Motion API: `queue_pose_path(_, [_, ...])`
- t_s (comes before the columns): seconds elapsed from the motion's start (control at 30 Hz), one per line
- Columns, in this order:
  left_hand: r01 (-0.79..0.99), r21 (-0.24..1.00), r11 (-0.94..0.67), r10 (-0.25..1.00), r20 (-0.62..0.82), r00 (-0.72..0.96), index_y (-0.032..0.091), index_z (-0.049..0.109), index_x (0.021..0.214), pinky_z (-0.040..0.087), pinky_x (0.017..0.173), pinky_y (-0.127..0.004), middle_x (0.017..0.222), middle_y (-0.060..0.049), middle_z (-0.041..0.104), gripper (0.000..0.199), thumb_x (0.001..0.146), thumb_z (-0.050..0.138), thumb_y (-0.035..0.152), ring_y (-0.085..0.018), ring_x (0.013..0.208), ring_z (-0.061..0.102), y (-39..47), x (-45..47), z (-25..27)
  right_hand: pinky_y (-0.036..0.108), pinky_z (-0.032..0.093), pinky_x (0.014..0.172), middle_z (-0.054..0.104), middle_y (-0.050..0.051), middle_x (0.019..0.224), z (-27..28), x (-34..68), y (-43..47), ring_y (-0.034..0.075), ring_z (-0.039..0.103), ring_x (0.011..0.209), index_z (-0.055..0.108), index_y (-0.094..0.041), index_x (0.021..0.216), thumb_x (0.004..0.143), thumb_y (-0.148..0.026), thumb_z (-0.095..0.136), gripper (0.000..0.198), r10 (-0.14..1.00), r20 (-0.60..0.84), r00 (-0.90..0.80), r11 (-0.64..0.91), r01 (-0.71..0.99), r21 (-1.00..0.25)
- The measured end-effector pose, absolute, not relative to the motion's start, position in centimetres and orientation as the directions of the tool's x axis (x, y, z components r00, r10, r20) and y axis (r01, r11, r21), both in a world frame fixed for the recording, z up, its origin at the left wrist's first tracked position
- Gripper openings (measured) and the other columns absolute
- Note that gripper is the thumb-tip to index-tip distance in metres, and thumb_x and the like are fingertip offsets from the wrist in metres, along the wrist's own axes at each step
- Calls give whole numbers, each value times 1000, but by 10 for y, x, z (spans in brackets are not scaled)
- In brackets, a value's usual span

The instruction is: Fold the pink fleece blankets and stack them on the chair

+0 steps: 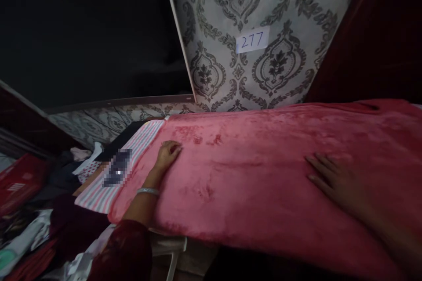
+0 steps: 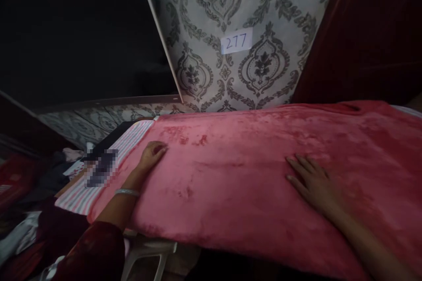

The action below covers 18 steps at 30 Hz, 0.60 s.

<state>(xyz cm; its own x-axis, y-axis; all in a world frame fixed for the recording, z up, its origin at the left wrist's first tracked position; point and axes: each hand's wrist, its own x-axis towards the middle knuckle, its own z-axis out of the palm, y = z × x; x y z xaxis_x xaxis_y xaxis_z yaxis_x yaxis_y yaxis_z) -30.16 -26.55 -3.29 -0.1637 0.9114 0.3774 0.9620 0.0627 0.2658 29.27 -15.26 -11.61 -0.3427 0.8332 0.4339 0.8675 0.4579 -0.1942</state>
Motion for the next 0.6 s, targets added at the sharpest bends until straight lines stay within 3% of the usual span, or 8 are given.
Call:
queue_pose_path(0.1, [937, 343, -75, 891, 444, -92, 22, 71, 90, 49, 95, -42, 97, -7, 75, 20, 85, 61, 39, -24, 96, 66, -262, -302, -41, 53, 50, 98, 71, 18, 120, -86, 267, -150, 35, 65, 112, 70, -19, 116, 95, -47, 42, 45, 792, 461, -400, 552, 792, -260])
queue_pose_path(0.2, [938, 340, -70, 895, 437, -92, 22, 70, 84, 49, 92, -41, 93, -6, 73, 14, 83, 63, 34, -23, 94, 64, -260, -298, -42, 44, 53, 85, 73, 14, 99, -59, 216, -143, 28, 67, 92, 71, -19, 96, 92, -40, 50, 30, 743, 462, -485, 662, 635, -398])
queue_pose_path(0.33, [954, 299, -30, 912, 399, -97, 22, 65, 74, 48, 91, -40, 84, -5, 70, 8, 81, 60, 20, -23, 90, 62, -260, -288, -39, 33, 50, 73, 69, 8, 86, -48, 147, -132, 22, 64, 80, 67, -19, 85, 83, -30, 57, 14, 687, 393, -611, 710, 448, -543])
queue_pose_path(0.5, [963, 268, 4, 885, 448, -128, 22, 59, 73, 49, 87, -39, 86, -7, 70, 13, 83, 54, 15, -24, 88, 63, -263, -280, -40, 31, 46, 72, 68, 5, 83, -67, 112, -130, 20, 61, 78, 65, -21, 80, 81, -24, 62, 5, 670, 389, -632, 708, 386, -591])
queue_pose_path(0.6, [963, 269, 25, 847, 506, -164, 22, 57, 77, 50, 88, -39, 93, -10, 71, 16, 88, 47, 16, -24, 94, 65, -264, -275, -41, 33, 45, 74, 66, 5, 81, -77, 112, -133, 21, 60, 79, 62, -21, 76, 86, -19, 55, 12, 652, 437, -620, 737, 380, -560])
